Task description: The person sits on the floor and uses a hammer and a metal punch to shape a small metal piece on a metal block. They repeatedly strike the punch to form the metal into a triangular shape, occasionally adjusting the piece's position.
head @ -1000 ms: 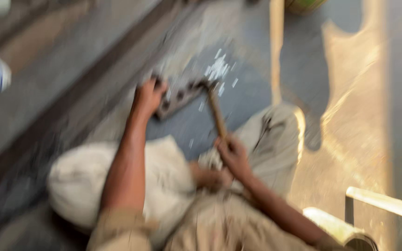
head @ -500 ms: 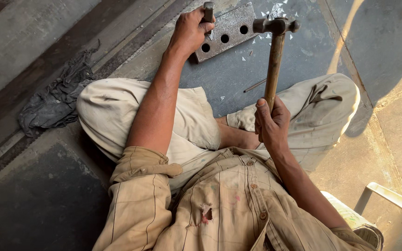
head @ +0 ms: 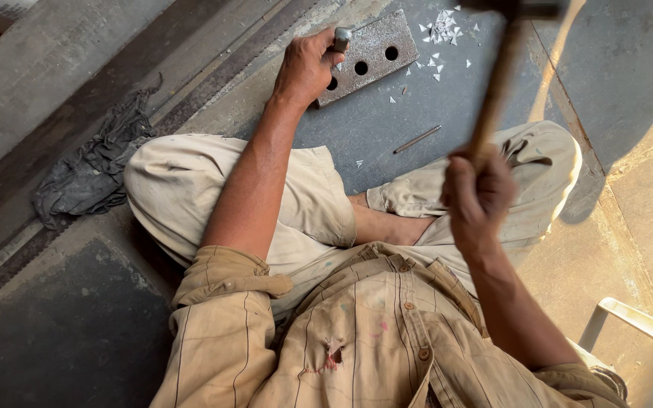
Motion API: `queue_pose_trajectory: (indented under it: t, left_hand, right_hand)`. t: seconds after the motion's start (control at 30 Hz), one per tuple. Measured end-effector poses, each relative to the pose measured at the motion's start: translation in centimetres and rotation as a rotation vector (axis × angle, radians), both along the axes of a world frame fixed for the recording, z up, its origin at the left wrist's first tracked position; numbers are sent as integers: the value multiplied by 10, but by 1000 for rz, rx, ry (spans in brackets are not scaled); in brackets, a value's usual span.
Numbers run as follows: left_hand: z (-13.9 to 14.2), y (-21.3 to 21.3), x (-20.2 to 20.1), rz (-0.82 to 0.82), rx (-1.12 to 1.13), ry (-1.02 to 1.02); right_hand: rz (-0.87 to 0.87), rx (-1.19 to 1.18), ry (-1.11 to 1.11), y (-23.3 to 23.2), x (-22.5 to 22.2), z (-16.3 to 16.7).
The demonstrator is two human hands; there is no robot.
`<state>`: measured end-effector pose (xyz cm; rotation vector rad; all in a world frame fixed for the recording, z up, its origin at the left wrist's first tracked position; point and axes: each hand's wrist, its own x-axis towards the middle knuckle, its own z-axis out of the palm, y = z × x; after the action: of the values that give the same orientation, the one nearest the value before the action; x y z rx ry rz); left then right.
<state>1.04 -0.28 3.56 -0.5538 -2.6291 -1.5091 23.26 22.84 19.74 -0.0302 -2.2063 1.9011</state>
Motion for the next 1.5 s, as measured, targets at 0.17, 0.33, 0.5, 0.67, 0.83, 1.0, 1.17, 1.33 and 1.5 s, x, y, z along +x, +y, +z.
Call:
queue_pose_trajectory:
  t: [0.17,0.33,0.5,0.67,0.83,1.0,1.17,1.33,1.5]
  left_hand:
    - [-1,-2,4,4,38,35]
    - [-3,-5,3,-21,74,48]
    - [-12,-1,-7,16,134,-21]
    - [-19,-3,-12,33,278,-201]
    - [-16,-6,-10,41,139,-163]
    - [-13,-6,-10,102,-94,-177]
    - [4,-2,-5,136,-359,-405]
    - [37,12,-3,129,-557,-476]
    - [49,17,-2,145,-604,-421]
  right_hand:
    - [-70,-126,469,-7,-12,21]
    - [69,589,-75,-32,-41,0]
    - [40,567,-564,-30,-39,-13]
    - [35,380,-628,-17,-12,-18]
    - [-16,255,-746,-11,12,-28]
    - [-21,118,-829,-2,27,-53]
    - [-4,323,-818,-3,33,-78]
    - [13,360,-772,-2,24,-76]
    - [35,353,-853,-3,15,-67]
